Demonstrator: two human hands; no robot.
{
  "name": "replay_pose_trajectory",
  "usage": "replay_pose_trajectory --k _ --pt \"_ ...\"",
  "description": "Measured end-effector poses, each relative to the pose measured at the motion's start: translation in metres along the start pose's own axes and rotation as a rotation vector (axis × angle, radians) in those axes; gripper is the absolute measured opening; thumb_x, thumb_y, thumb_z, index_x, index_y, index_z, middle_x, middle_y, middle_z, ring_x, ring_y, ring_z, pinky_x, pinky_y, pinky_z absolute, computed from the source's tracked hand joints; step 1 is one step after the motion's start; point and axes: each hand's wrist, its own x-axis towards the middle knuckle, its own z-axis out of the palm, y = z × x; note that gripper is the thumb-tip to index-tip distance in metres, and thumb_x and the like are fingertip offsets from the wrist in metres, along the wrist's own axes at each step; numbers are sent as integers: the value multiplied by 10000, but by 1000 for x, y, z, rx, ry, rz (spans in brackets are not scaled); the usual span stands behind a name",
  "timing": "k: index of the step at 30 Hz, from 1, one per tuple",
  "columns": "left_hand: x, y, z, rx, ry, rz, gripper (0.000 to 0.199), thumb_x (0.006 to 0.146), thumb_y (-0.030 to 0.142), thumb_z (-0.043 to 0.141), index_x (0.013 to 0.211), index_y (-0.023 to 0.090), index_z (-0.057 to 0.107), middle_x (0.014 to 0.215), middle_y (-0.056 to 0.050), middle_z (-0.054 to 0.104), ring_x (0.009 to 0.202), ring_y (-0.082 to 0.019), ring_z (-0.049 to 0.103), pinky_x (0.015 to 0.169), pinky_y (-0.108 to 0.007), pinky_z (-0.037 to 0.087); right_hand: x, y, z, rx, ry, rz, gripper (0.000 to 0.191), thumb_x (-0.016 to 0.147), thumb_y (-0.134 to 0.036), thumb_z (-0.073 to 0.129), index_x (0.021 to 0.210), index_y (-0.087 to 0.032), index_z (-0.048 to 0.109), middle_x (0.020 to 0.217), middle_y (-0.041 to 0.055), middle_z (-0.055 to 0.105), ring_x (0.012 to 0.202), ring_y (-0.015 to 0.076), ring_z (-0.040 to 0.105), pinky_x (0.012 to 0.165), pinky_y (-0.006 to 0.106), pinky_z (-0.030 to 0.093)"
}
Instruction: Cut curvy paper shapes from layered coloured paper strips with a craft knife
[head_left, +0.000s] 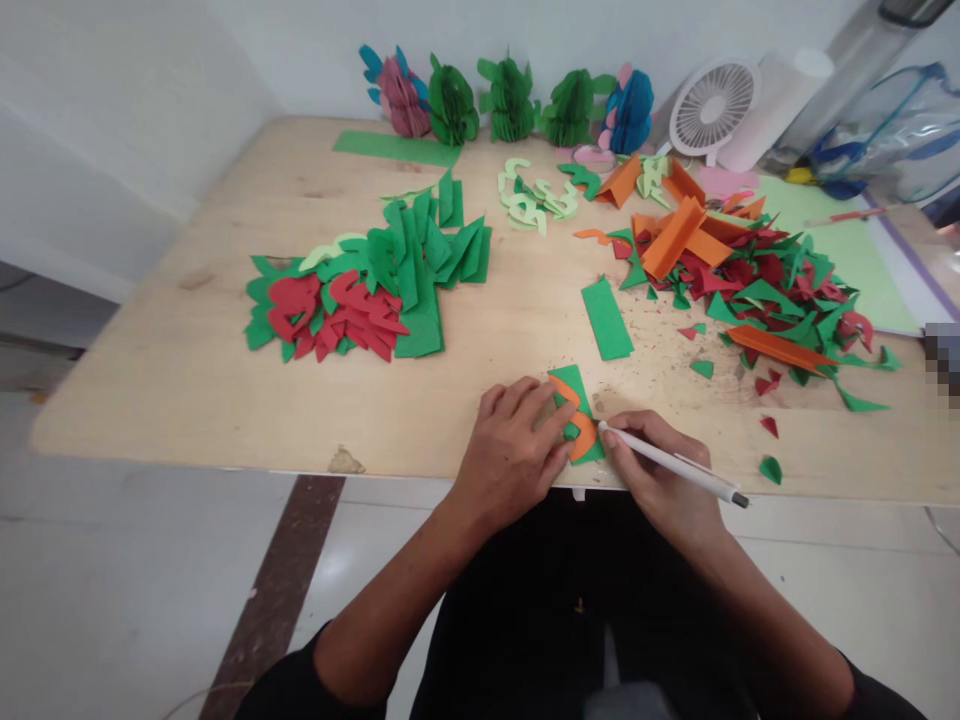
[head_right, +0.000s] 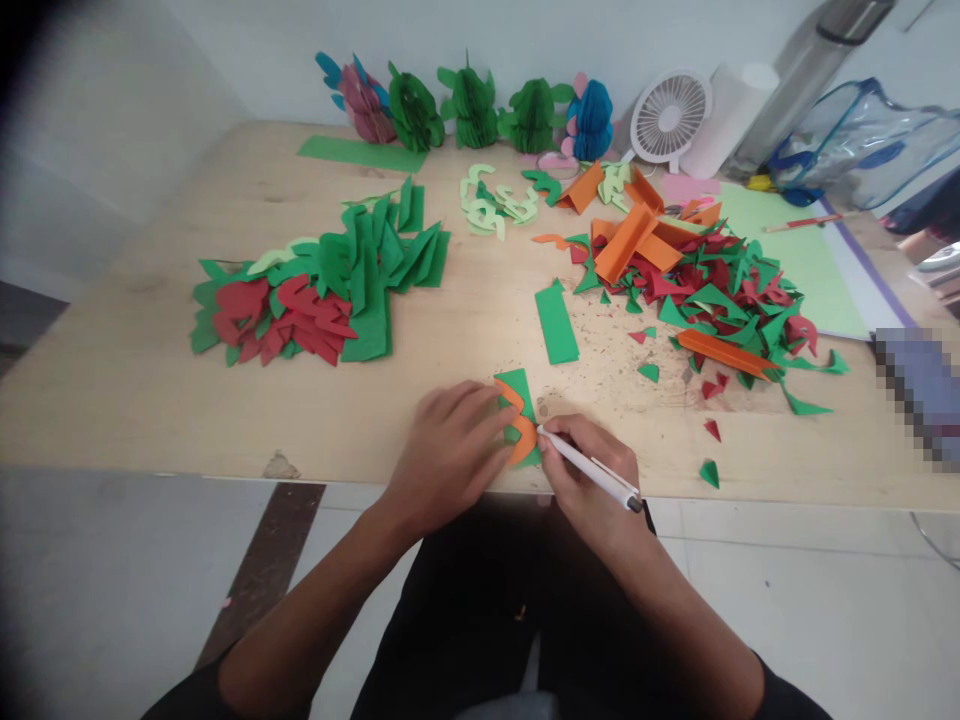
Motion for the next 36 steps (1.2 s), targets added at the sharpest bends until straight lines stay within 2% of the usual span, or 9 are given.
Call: replay_pose_trajectory --k 23,29,36 --pt "0 1 -1 -11 -18 -5 286 937 299 492 1147 196 656 1293 -117 615 1227 -309 506 996 -492 384 -12 -2 1 -21 32 -3 70 887 -254 591 885 -228 656 803 2 724 631 123 666 603 231 546" --pt "0 1 -1 -3 -6 1 288 927 289 506 1153 194 657 1291 -126 616 1219 -315 510 988 -502 391 -14 -5 0 -57 35 -24 100 905 -264 567 873 -226 653 818 23 737 643 141 690 571 236 562" --pt "0 1 -1 3 -13 -4 290 936 293 500 1164 197 650 1308 -117 609 1225 -309 506 1003 -489 375 -16 -5 0 -73 42 -76 77 905 -235 576 875 -217 645 836 33 744 683 147 704 623 245 563"
